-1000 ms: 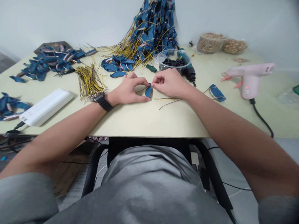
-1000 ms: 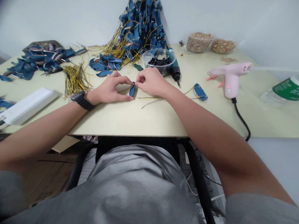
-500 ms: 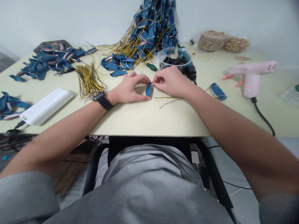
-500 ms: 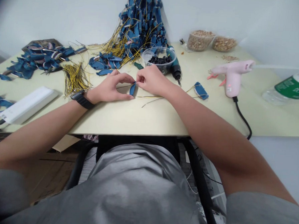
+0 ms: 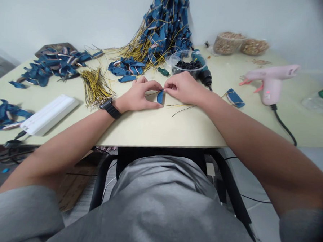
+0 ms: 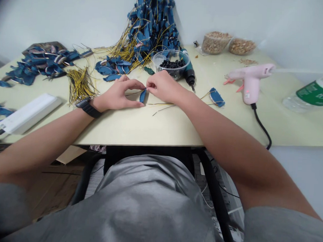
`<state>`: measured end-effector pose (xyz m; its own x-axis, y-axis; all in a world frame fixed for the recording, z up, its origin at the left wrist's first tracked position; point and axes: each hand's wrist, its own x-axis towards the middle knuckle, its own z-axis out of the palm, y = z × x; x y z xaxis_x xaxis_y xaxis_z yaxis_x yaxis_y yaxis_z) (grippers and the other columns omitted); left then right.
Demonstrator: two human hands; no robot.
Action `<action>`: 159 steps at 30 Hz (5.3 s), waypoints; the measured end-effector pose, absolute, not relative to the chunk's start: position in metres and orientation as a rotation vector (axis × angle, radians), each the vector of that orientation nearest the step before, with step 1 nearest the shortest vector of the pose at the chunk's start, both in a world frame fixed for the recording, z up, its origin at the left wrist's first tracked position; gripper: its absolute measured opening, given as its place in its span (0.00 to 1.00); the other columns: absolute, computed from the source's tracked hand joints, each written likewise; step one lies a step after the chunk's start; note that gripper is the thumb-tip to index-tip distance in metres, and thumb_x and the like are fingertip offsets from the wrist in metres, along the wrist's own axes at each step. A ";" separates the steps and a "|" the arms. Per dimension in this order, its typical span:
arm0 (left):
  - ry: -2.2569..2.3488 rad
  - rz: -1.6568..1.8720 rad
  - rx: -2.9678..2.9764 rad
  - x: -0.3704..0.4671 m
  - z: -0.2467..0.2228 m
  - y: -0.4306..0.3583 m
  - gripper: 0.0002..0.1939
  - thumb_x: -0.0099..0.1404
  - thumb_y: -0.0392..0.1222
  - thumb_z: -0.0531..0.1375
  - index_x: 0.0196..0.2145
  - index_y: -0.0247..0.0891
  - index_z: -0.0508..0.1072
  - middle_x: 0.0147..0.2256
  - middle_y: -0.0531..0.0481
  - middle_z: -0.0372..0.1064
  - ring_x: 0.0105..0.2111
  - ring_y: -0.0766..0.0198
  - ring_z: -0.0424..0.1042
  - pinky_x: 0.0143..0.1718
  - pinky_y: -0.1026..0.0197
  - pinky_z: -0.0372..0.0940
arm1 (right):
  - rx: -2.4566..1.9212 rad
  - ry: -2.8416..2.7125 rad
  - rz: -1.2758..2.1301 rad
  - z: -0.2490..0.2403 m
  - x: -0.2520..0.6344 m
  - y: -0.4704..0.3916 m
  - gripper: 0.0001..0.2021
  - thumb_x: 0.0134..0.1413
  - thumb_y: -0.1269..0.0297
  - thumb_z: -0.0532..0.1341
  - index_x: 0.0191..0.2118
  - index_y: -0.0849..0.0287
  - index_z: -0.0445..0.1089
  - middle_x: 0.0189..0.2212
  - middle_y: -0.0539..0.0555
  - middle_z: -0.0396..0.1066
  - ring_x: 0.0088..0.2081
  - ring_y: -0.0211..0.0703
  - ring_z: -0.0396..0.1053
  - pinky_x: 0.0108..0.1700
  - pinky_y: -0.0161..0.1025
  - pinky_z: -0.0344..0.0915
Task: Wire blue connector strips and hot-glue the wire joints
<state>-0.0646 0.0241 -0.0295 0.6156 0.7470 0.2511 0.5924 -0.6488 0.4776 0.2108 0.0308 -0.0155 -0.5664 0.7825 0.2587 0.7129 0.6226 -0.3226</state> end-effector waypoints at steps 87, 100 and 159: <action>1.047 0.637 2.347 -0.065 -0.029 0.029 0.46 0.52 0.66 0.88 0.62 0.45 0.84 0.64 0.37 0.88 0.69 0.30 0.82 0.79 0.23 0.69 | -1.282 -2.122 0.563 -0.025 0.197 0.042 0.08 0.58 0.73 0.82 0.40 0.51 0.91 0.41 0.57 0.90 0.47 0.61 0.88 0.56 0.59 0.83; 1.288 0.669 2.396 -0.051 -0.027 0.010 0.42 0.55 0.67 0.84 0.62 0.45 0.88 0.60 0.37 0.88 0.66 0.26 0.72 0.73 0.16 0.62 | -1.321 -2.078 0.566 -0.022 0.193 0.038 0.05 0.59 0.70 0.81 0.41 0.55 0.91 0.39 0.61 0.91 0.46 0.63 0.87 0.55 0.59 0.86; 1.111 0.930 2.022 -0.076 -0.017 0.031 0.15 0.74 0.53 0.82 0.39 0.39 0.91 0.39 0.42 0.91 0.37 0.59 0.83 0.42 0.57 0.74 | -1.061 -2.227 0.209 -0.026 0.189 0.022 0.19 0.77 0.75 0.65 0.62 0.55 0.90 0.47 0.58 0.90 0.46 0.55 0.83 0.59 0.53 0.75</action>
<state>-0.0758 0.0308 -0.0171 0.3913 0.8786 0.2736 0.4240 -0.4360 0.7938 0.1892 0.0215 -0.0260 -0.4587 0.7407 0.4910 0.6364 0.6594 -0.4002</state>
